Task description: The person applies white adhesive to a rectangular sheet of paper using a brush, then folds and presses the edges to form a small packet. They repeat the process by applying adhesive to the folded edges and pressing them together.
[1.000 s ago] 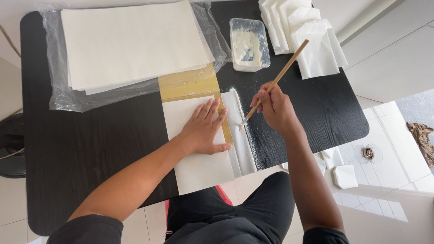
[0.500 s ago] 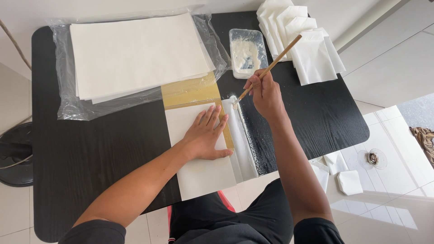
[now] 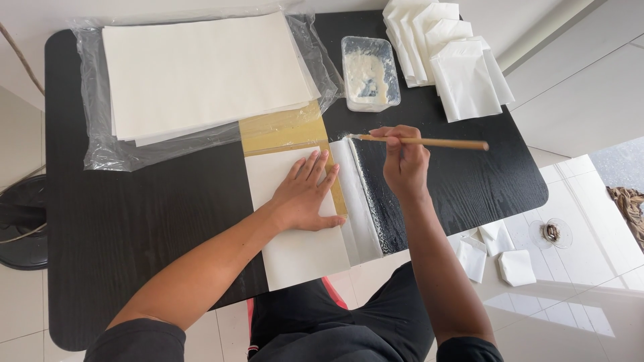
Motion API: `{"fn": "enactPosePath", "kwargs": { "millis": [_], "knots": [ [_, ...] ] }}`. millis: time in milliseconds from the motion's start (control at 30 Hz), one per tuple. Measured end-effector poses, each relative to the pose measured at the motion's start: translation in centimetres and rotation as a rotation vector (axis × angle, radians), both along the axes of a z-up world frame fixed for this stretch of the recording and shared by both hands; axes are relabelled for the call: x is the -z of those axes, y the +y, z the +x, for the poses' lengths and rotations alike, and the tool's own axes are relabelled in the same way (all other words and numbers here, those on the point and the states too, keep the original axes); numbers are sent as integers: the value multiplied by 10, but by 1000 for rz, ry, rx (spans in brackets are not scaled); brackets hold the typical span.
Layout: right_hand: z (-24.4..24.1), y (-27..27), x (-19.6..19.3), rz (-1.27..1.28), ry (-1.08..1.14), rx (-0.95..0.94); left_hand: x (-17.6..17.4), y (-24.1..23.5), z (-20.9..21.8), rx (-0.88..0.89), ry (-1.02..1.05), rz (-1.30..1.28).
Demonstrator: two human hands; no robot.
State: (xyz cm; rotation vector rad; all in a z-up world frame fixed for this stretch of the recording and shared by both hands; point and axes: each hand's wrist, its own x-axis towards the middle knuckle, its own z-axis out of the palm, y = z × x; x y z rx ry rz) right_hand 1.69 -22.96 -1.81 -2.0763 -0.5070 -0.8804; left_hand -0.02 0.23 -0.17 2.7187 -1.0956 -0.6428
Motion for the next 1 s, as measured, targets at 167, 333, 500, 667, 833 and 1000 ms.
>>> {"fn": "enactPosePath", "kwargs": {
  "millis": [167,333,500,667,833,1000],
  "knots": [
    [-11,8,-15,54,-41,-26,1,-2,-1,-5,-4,1],
    [-12,7,-6,98,32,-43,1,-2,-1,-13,-5,-3],
    [-15,7,8,82,82,-104,1,-1,0,-10,8,-11],
    [-23,8,14,117,156,-158,4,-1,0,-12,6,-9],
    [-38,3,15,123,207,-156,5,-1,0,-13,11,-16],
    [-50,-5,8,112,257,-163,9,-2,0,-8,-18,-20]
  ]
}}
